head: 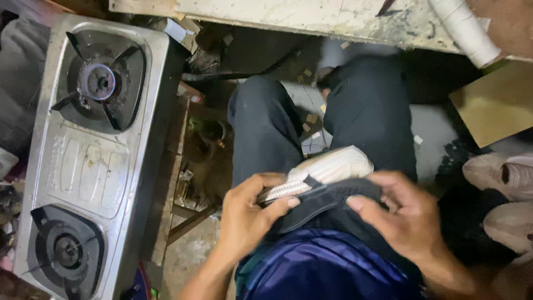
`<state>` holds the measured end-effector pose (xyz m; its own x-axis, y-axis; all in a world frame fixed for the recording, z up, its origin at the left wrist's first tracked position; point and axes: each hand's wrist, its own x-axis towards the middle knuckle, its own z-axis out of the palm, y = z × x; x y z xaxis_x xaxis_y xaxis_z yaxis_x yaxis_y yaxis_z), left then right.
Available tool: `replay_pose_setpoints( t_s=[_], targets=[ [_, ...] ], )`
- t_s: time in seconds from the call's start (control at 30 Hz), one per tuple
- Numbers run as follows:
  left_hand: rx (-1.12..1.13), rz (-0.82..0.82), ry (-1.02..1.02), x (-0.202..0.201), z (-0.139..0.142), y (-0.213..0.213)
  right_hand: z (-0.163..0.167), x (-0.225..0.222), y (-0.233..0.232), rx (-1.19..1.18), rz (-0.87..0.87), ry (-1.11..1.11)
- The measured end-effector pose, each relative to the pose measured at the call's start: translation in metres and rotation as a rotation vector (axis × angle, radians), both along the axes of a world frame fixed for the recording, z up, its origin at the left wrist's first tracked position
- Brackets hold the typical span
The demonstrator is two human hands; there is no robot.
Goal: The person sits on the floor holding a woven shoe upper, heats it over a small gas burner flame, then presses and aligns a black rubber sole onto the heated upper, working the edges by hand. They set finished shoes on the table and pick up the next upper and sole to repeat the process.
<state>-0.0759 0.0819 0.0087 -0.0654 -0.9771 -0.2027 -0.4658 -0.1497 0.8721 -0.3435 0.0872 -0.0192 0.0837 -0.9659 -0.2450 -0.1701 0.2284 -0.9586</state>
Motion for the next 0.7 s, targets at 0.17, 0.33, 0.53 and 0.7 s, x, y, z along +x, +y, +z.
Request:
replay_pose_setpoints(
  t_s=[0.17, 0.33, 0.53, 0.7],
  targets=[
    [-0.313, 0.062, 0.055, -0.043, -0.015, -0.012, -0.006, 0.001, -0.05, -0.055, -0.128, -0.222],
    [-0.066, -0.208, -0.089, -0.033, -0.01, -0.031, -0.033, 0.009, -0.061, 0.079, -0.103, -0.264],
    [-0.178, -0.084, 0.146, -0.026, -0.001, -0.065, -0.038, 0.017, -0.056, -0.035, -0.112, -0.177],
    [-0.065, 0.01, 0.347, -0.043, -0.015, -0.084, -0.026, 0.019, -0.067, 0.102, -0.139, -0.145]
  ],
)
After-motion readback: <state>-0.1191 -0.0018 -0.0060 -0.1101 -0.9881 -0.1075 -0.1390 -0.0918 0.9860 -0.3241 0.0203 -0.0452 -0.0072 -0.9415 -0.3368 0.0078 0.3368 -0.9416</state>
